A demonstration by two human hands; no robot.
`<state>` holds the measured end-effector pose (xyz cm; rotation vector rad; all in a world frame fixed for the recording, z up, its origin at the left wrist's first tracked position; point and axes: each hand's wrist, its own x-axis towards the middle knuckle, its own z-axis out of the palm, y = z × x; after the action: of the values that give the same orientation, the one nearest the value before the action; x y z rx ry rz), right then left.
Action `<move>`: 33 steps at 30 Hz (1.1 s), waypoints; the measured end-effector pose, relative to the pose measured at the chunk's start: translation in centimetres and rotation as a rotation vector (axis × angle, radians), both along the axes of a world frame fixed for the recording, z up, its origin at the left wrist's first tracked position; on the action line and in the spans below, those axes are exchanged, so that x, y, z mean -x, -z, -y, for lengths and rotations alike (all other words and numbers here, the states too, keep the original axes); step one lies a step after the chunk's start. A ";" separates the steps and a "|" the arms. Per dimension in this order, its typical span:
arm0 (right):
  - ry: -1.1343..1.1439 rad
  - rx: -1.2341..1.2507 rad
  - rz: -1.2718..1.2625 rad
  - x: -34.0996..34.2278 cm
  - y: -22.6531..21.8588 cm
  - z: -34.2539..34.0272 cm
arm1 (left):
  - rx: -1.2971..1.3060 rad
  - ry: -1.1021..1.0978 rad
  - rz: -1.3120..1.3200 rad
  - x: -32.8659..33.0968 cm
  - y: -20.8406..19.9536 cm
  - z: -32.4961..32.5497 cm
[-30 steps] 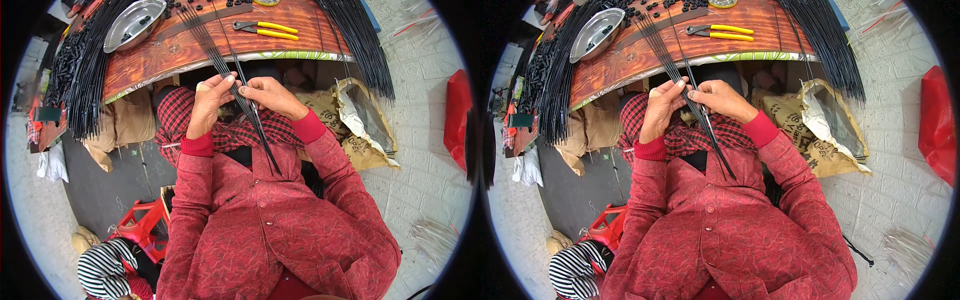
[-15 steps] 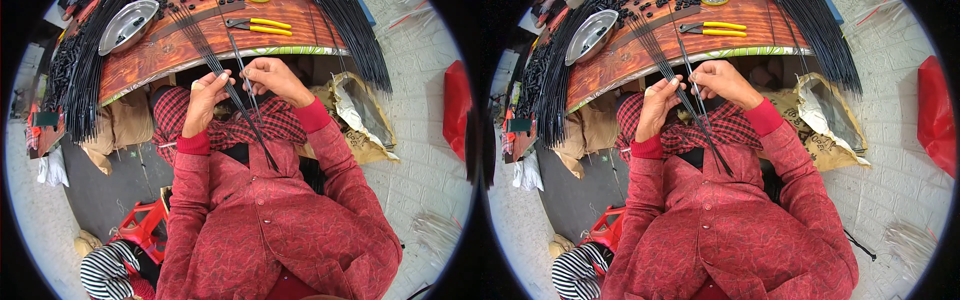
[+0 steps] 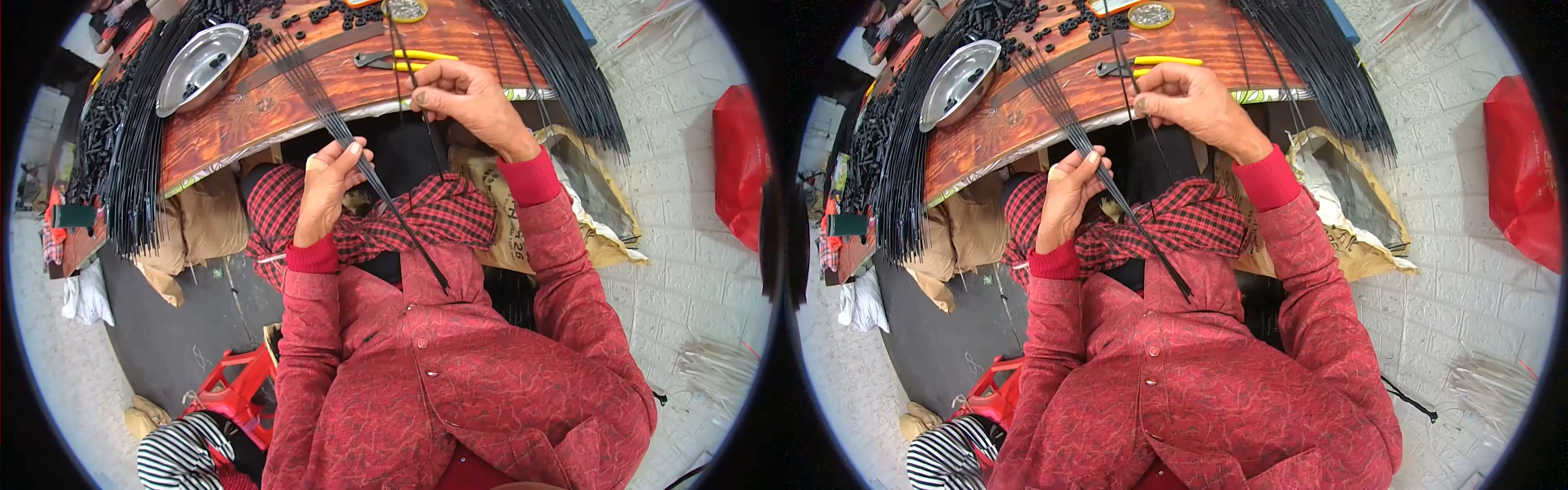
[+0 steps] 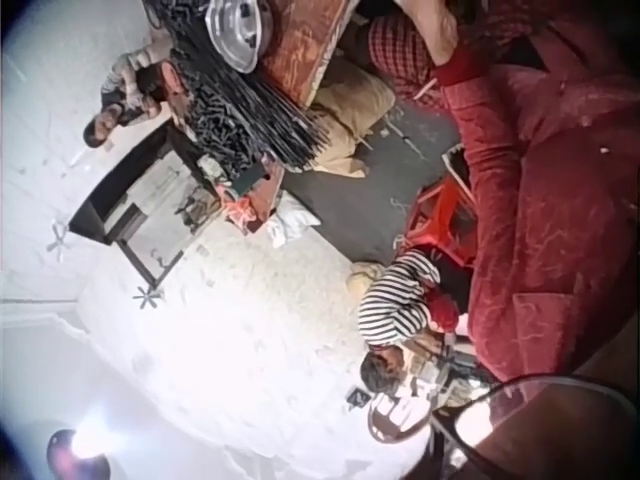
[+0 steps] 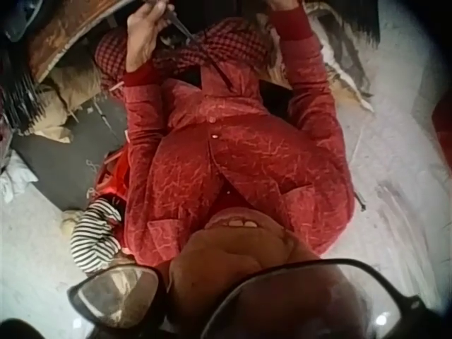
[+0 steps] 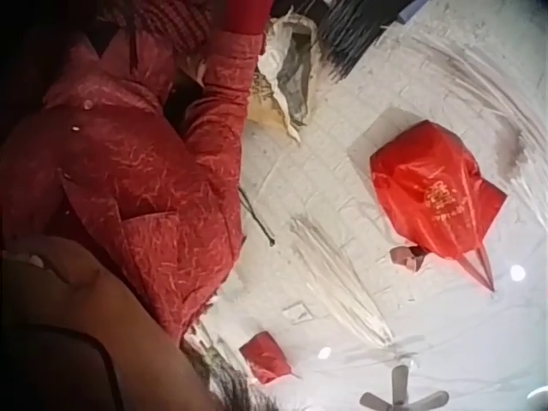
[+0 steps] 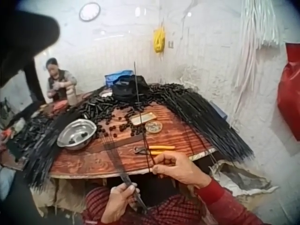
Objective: The recorder is assembling black rod bundles with plastic connectors at a workbench.
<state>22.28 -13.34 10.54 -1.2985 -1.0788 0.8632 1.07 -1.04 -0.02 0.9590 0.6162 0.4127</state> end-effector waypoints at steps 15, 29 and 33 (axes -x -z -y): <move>0.081 -0.099 0.946 -1.3 -5.3 1.0 | 0.003 0.006 0.026 0.3 0.0 -0.6; 0.247 -0.271 1.145 -0.1 0.2 -8.2 | 0.008 0.014 0.096 0.7 -0.2 0.6; 0.277 -0.280 1.099 0.2 1.1 -9.0 | 0.013 0.008 0.107 0.8 -1.0 1.4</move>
<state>22.10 -4.36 9.40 -1.6415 -1.7060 -0.3011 0.27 -2.46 0.99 0.9209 0.5174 0.4499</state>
